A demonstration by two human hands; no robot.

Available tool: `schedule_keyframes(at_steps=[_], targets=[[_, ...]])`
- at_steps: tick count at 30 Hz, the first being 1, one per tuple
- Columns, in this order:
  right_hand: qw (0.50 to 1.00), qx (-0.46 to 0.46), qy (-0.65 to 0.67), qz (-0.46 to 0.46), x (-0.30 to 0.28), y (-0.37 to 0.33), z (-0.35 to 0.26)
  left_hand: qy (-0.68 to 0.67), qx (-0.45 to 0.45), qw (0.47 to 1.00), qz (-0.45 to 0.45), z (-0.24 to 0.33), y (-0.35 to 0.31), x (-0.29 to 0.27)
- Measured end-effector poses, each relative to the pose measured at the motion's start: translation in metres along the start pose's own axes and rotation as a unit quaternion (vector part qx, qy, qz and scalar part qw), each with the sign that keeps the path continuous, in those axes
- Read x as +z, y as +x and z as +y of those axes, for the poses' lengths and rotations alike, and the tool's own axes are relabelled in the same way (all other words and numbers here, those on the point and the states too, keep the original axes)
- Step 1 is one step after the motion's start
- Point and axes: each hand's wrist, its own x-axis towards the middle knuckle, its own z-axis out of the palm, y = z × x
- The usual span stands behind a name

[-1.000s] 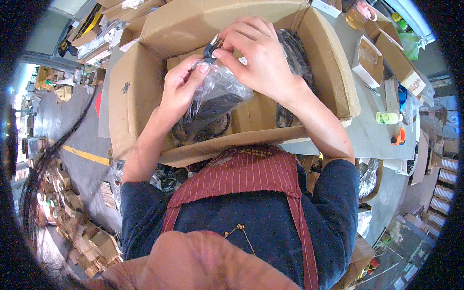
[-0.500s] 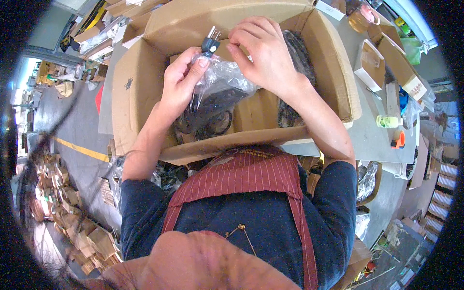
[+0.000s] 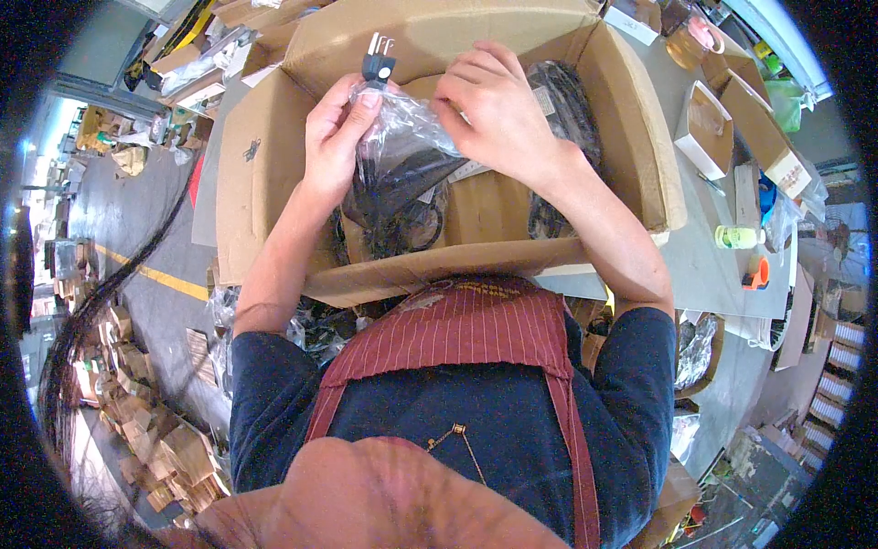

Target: The person handles black power cables inside plastic bags within a cardboard box, picks up a white square item, and then moves the box aside to show a large bin filled with more packaged cables.

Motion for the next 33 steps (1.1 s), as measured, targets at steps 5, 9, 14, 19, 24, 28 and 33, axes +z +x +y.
schedule_keyframes(at_steps=[5, 9, 14, 19, 24, 28, 33], targets=[[1.000, -0.015, 0.012, -0.023, 0.002, -0.001, 0.000, -0.023, -0.032, 0.999, 0.023, 0.019, -0.002, 0.002], [0.999, -0.025, 0.021, -0.021, 0.006, -0.004, 0.000, -0.034, -0.014, 0.998, 0.051, 0.022, -0.001, -0.001], [0.998, -0.038, 0.037, -0.045, 0.009, -0.005, 0.000, -0.068, -0.019, 0.996, 0.062, 0.020, 0.001, -0.003], [0.995, -0.035, 0.040, -0.089, 0.011, -0.009, 0.001, -0.083, -0.001, 0.995, 0.054, 0.020, 0.000, -0.002], [0.991, -0.038, 0.041, -0.118, 0.010, -0.011, -0.002, -0.103, -0.009, 0.994, 0.041, 0.023, -0.003, -0.002], [0.986, -0.070, -0.005, -0.152, 0.004, -0.013, -0.002, -0.119, -0.019, 0.991, 0.051, 0.031, -0.004, 0.000], [0.989, -0.058, -0.044, -0.132, 0.004, -0.010, 0.006, -0.098, -0.015, 0.987, 0.126, 0.032, 0.001, -0.004]])
